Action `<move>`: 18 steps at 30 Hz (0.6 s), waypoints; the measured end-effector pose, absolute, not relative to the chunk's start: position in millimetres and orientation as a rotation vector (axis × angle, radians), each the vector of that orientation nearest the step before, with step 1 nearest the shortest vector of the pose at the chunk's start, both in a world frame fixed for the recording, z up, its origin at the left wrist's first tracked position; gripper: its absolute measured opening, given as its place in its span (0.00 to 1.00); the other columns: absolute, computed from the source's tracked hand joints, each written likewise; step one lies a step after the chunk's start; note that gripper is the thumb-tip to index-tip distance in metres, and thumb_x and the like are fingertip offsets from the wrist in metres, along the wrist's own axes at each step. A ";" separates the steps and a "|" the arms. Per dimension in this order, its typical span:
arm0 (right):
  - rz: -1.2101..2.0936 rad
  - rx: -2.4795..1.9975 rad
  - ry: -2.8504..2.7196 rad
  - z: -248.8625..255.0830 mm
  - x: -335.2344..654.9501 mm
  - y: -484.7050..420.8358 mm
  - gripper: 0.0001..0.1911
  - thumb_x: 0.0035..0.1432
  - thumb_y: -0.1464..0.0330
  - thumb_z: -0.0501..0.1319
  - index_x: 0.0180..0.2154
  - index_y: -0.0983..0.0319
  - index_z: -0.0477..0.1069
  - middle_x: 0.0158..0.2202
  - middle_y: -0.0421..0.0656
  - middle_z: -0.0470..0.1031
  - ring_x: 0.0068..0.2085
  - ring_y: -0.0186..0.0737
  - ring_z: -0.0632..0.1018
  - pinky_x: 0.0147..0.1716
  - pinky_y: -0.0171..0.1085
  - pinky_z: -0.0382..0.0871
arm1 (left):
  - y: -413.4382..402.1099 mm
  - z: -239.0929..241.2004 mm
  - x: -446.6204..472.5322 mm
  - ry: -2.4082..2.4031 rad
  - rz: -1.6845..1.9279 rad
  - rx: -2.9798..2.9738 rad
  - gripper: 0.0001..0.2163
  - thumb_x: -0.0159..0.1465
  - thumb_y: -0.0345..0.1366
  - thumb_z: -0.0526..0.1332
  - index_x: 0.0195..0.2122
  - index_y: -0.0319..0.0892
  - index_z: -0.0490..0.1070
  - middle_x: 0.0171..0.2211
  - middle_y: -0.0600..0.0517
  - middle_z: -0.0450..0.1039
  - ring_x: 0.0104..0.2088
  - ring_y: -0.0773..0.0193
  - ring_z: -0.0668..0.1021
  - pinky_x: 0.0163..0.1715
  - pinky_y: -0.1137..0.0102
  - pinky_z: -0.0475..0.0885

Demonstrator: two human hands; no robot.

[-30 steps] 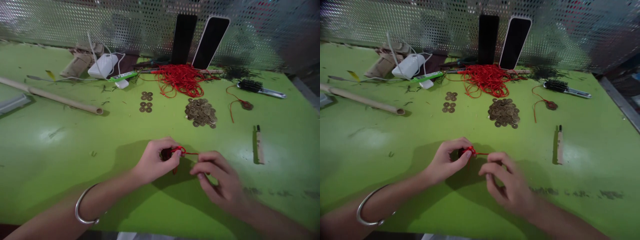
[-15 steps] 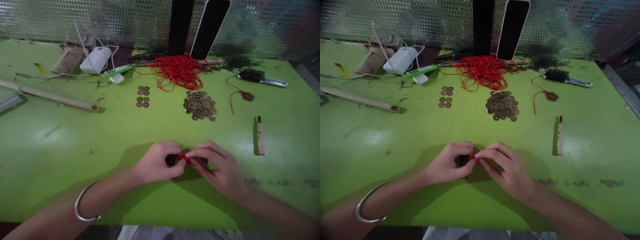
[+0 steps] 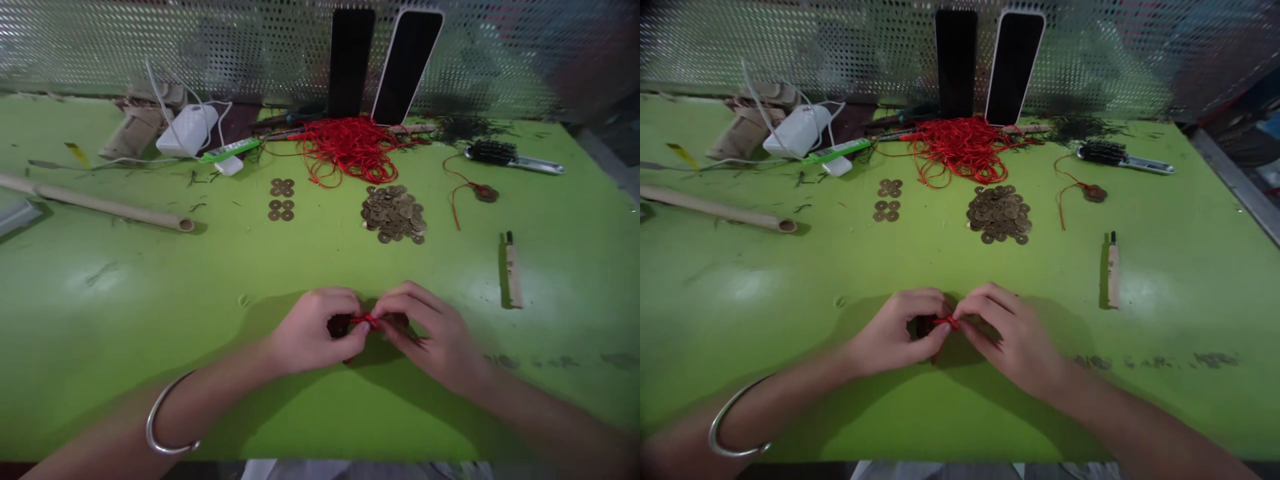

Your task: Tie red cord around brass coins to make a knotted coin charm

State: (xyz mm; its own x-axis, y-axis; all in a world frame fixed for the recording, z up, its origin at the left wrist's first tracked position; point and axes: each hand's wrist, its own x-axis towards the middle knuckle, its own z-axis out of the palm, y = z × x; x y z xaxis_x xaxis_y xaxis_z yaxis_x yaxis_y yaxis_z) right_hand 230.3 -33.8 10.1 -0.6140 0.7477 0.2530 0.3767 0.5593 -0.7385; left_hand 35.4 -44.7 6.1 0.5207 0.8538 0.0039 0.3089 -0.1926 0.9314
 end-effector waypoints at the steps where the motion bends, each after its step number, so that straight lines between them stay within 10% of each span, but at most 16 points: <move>1: 0.887 -0.898 -2.250 10.1 230.0 -33.8 0.05 0.59 0.77 0.57 0.37 0.62 0.67 0.34 0.41 0.68 0.33 0.30 0.70 0.31 0.29 0.66 | -44.7 5.8 35.5 0.978 0.672 1.754 0.07 0.58 0.27 0.56 0.23 0.37 0.66 0.23 0.53 0.66 0.26 0.69 0.69 0.28 0.73 0.63; 18: 0.872 -0.961 -2.300 8.1 229.2 -33.4 0.04 0.60 0.75 0.54 0.37 0.61 0.64 0.33 0.42 0.67 0.31 0.33 0.70 0.29 0.31 0.66 | -44.1 5.4 35.0 0.971 0.643 1.812 0.07 0.61 0.32 0.57 0.28 0.37 0.71 0.26 0.52 0.68 0.27 0.69 0.70 0.29 0.74 0.64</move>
